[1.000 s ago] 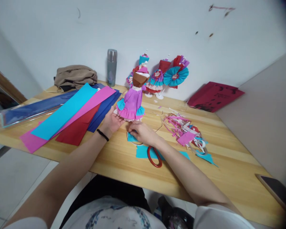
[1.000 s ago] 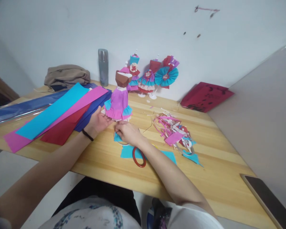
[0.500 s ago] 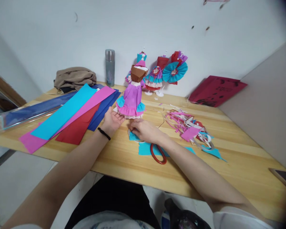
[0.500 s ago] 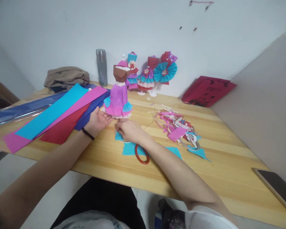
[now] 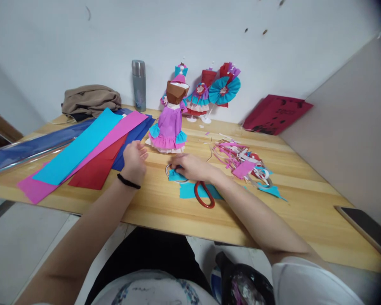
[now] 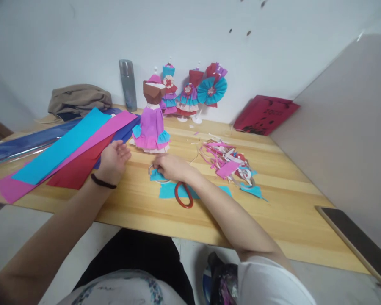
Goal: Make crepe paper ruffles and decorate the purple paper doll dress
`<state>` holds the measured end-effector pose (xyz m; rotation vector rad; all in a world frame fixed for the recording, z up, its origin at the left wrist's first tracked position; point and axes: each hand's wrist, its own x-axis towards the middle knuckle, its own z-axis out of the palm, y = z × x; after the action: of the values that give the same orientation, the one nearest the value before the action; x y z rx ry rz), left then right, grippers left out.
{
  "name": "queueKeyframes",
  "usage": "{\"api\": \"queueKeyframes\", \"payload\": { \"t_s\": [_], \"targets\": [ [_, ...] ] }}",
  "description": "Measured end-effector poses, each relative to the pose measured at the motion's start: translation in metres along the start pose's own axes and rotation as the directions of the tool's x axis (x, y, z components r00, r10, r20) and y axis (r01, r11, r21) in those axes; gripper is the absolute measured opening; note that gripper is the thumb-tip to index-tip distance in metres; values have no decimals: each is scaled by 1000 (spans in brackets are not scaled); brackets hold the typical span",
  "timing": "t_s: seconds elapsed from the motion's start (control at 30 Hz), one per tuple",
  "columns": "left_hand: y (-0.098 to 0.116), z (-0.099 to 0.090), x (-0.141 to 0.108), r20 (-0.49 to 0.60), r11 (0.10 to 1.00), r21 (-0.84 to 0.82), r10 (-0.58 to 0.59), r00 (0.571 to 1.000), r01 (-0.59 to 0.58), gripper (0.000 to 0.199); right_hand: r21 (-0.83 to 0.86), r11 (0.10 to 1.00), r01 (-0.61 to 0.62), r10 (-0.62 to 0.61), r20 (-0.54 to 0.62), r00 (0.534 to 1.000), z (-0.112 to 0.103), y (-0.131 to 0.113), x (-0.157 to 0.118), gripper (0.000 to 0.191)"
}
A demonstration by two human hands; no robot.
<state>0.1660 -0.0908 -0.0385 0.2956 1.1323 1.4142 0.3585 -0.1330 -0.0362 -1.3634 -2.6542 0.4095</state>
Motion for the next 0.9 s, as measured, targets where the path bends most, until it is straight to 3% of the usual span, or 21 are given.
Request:
{"api": "queueKeyframes", "payload": {
  "t_s": [0.07,0.13,0.17,0.27,0.33,0.4,0.5,0.67,0.8,0.9],
  "targets": [
    [2,2,-7,28,969,46,241,970,-242,11,-16,1000,-4,4,8,1000,3,0,1,20],
    [3,3,-16,191,893,124,406,894,-432,9,-27,1000,-5,5,1,1000,4,0,2,19],
    [2,4,-20,306,854,177,424,852,-489,9,-24,1000,-4,4,-9,1000,3,0,1,19],
    [-4,3,-30,610,635,398,356,708,-662,16,2,1000,-15,15,-44,999,-1,2,-1,15],
    [-9,1,-32,727,390,515,272,630,-763,20,-8,1000,-23,22,-36,999,-2,4,-2,14],
    [-13,-2,-32,790,176,560,181,586,-809,18,-43,999,-20,20,-3,1000,-1,5,-3,16],
    [-16,-6,-30,829,22,556,54,557,-831,18,-91,996,-27,28,14,1000,0,5,-2,15],
    [-18,-7,-31,819,-72,565,-75,569,-822,25,-83,996,-31,30,-21,999,0,8,-3,16],
    [-26,-8,-30,793,-187,583,-85,604,-791,11,-162,985,-59,61,5,998,2,11,-4,18],
    [-31,-9,-27,789,-212,585,-77,610,-783,5,-187,981,-52,52,0,999,1,10,-4,18]
  ]
}}
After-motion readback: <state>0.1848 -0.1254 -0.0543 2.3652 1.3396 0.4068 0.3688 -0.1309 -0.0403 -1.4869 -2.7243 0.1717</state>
